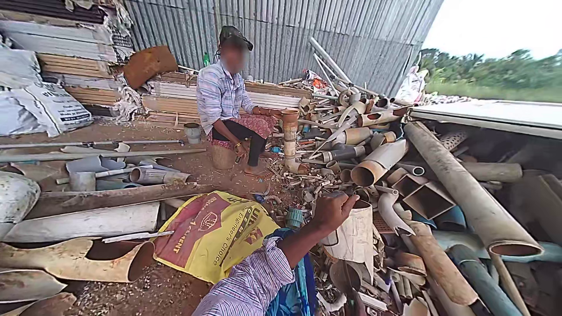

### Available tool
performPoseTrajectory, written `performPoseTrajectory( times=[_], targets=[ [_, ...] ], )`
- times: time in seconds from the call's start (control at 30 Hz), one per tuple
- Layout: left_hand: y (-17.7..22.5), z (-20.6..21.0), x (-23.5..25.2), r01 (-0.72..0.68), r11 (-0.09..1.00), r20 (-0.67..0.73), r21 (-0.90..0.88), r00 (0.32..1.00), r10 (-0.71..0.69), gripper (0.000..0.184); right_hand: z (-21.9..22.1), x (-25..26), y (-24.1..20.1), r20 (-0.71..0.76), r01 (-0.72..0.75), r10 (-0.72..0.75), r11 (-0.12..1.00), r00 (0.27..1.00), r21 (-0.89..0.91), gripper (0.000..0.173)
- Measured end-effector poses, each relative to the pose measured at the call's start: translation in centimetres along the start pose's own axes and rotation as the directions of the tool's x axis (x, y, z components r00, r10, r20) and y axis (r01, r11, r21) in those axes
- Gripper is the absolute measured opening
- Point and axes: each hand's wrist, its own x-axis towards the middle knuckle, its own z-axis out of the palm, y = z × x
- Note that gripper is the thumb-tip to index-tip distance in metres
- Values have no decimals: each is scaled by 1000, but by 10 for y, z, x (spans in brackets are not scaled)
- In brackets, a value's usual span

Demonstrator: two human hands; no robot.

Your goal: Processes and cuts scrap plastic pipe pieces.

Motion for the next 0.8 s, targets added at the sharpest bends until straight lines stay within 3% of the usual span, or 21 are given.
performPoseTrajectory(
  times=[0.07, 0.13, 0.3, 0.43, 0.57, 0.6, 0.7, 0.8],
  targets=[
    [-1, 0, -2, 12, 1000, 6, -10, 1000, -12, 42, -3, 3, 0, 171, -114, 121, 992, 978, -52, 54],
    [-2, -1, -3, -3, 1000, 11, 12, 1000, 3, 42, 0, -1, 5, 175, -98, 107, 993, 979, -60, 56],
    [-5, -1, -5, -51, 999, -25, 15, 998, 51, 38, -9, -5, -28, -43, -30, 29, 999, 999, -11, 50],
    [-6, -1, -7, -50, 999, -18, 3, 999, 50, 38, -7, -6, -17, 69, -117, 121, 991, 990, -71, 49],
    [-9, -4, -4, -25, 1000, -18, 3, 1000, 25, 35, -1, -8, -18, -175, 33, -33, 999, 984, 0, 51],
    [-10, -3, -4, -21, 1000, -16, 6, 1000, 21, 35, 0, -7, -19, -138, 6, -7, 1000, 990, -8, 51],
    [-10, 1, -6, -54, 999, -33, 5, 998, 54, 35, 0, -6, -16, 151, -193, 202, 979, 968, -72, 52],
    [-11, -1, -3, -91, 995, -56, 36, 994, 93, 36, 0, -8, -16, 53, -90, 90, 996, 995, -10, 52]
  ],
)
